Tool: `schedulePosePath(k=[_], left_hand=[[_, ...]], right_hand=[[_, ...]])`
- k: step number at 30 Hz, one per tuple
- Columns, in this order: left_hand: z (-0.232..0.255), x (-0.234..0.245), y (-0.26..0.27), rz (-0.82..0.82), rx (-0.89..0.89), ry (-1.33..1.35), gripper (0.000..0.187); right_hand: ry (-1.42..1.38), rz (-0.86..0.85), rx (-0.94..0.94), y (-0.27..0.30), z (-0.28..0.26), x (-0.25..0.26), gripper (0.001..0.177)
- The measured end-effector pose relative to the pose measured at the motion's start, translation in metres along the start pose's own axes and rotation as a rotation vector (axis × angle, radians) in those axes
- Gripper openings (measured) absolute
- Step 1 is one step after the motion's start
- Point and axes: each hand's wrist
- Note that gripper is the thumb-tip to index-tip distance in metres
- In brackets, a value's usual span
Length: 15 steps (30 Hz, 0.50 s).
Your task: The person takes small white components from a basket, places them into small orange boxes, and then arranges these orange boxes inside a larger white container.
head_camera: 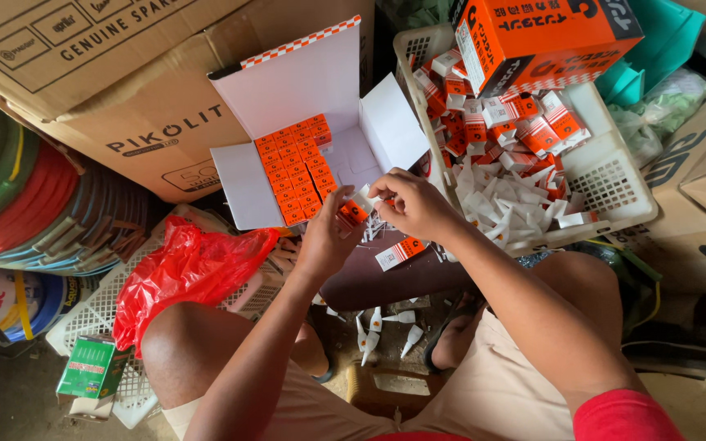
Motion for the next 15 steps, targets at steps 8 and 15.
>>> schedulePosePath(k=[8,15], left_hand=[[-0.004,-0.01,-0.002,0.033,-0.065,0.081,0.07],[-0.011,-0.016,-0.004,0.022,-0.133,0.068,0.064]], right_hand=[[-0.069,0.063,-0.072,0.011,0.016,-0.006,0.033],[-0.2,0.091,-0.215,0.014,0.012,-0.013,0.036]])
Point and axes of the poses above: each hand's wrist, its own y-axis away from the middle knuckle, its own x-axis out of the back of the hand, z = x × y, and after that the axes turned 15 degrees about x, right-handed
